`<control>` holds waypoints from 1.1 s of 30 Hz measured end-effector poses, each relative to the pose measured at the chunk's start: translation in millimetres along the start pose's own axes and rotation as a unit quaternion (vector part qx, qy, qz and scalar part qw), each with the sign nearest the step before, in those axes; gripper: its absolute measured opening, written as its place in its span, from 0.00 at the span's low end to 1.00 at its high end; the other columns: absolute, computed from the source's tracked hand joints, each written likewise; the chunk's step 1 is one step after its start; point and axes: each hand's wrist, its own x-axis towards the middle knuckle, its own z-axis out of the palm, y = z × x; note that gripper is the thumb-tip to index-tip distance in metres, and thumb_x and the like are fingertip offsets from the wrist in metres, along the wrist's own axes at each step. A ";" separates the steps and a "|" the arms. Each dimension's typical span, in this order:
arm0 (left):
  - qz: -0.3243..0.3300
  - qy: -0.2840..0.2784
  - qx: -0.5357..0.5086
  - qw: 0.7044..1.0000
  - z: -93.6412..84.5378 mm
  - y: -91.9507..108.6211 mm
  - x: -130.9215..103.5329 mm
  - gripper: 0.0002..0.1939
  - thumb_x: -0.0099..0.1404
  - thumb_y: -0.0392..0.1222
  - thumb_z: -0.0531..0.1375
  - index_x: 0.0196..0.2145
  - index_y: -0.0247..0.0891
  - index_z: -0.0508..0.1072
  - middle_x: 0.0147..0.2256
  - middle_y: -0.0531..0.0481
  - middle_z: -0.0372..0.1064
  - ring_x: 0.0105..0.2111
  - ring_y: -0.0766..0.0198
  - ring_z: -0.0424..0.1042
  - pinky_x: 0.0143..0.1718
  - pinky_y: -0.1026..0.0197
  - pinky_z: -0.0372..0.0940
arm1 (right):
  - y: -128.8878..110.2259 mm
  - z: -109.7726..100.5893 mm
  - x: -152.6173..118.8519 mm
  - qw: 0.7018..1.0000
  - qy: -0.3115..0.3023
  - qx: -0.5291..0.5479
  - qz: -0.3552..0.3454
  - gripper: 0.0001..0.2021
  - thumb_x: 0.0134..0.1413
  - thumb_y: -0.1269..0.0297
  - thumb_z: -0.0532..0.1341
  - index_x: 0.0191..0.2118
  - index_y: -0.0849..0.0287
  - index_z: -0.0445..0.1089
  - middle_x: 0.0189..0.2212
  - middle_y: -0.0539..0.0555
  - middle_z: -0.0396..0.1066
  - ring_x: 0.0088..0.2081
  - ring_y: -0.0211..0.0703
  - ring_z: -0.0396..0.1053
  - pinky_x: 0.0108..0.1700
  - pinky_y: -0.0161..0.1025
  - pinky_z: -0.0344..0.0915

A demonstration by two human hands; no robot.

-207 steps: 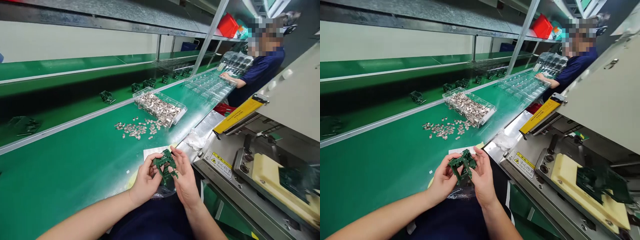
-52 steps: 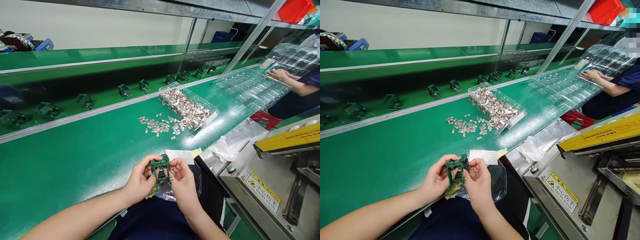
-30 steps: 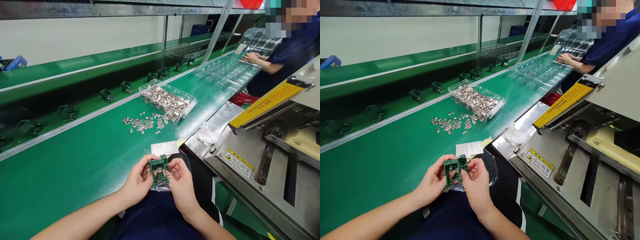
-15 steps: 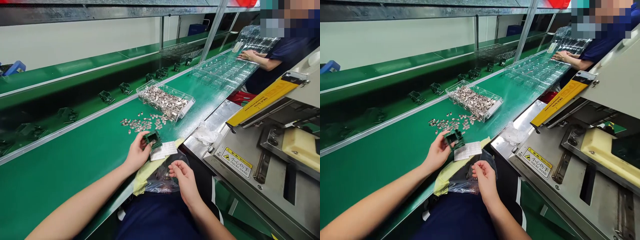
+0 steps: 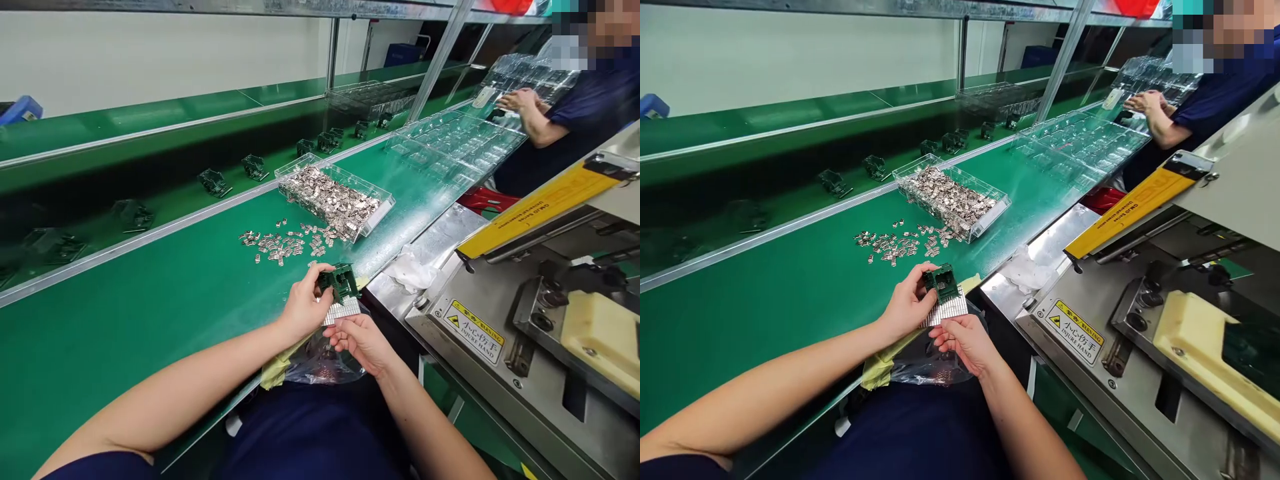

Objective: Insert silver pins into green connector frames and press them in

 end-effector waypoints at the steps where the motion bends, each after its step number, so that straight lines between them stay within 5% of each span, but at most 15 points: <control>1: -0.005 0.003 -0.018 1.000 1.8 0.7 -0.8 0.18 0.60 0.33 0.55 0.49 0.40 0.64 0.25 0.58 0.63 0.20 0.71 0.58 0.23 0.68 0.54 | 0.7 -0.6 1.7 1.000 -0.011 0.003 0.008 0.19 0.38 0.54 0.74 0.27 0.67 0.76 0.26 0.60 0.75 0.22 0.34 0.68 0.22 0.28 0.63; 12: -0.013 -0.003 -0.086 0.996 9.6 -2.7 -6.0 0.17 0.62 0.34 0.56 0.49 0.39 0.63 0.30 0.54 0.67 0.24 0.71 0.64 0.25 0.69 0.59 | 12.0 -3.4 12.2 0.999 -0.037 0.014 0.008 0.19 0.35 0.54 0.74 0.29 0.65 0.74 0.22 0.57 0.75 0.17 0.33 0.65 0.18 0.28 0.60; 18: -0.005 0.000 -0.086 0.996 10.6 -6.7 -6.0 0.17 0.62 0.34 0.56 0.50 0.40 0.63 0.33 0.53 0.68 0.27 0.70 0.67 0.29 0.68 0.63 | 9.2 5.2 11.6 0.999 0.021 -0.023 -0.006 0.14 0.35 0.57 0.71 0.23 0.64 0.71 0.17 0.54 0.71 0.15 0.33 0.62 0.16 0.29 0.58; 25: 0.010 0.002 -0.071 0.997 9.0 -5.7 -6.6 0.17 0.62 0.32 0.55 0.49 0.39 0.63 0.29 0.56 0.64 0.23 0.72 0.62 0.26 0.69 0.59 | 34.6 -7.8 21.0 0.990 0.107 -0.089 -0.022 0.10 0.35 0.60 0.66 0.20 0.62 0.68 0.15 0.50 0.68 0.14 0.31 0.58 0.16 0.29 0.58; 33: 0.006 0.035 -0.155 0.987 7.6 -11.1 -5.7 0.17 0.63 0.34 0.57 0.49 0.40 0.63 0.34 0.53 0.66 0.30 0.69 0.67 0.31 0.68 0.62 | 22.5 -18.0 -19.4 0.963 0.119 -0.226 -0.081 0.14 0.45 0.53 0.68 0.29 0.59 0.78 0.26 0.55 0.72 0.23 0.40 0.68 0.22 0.35 0.63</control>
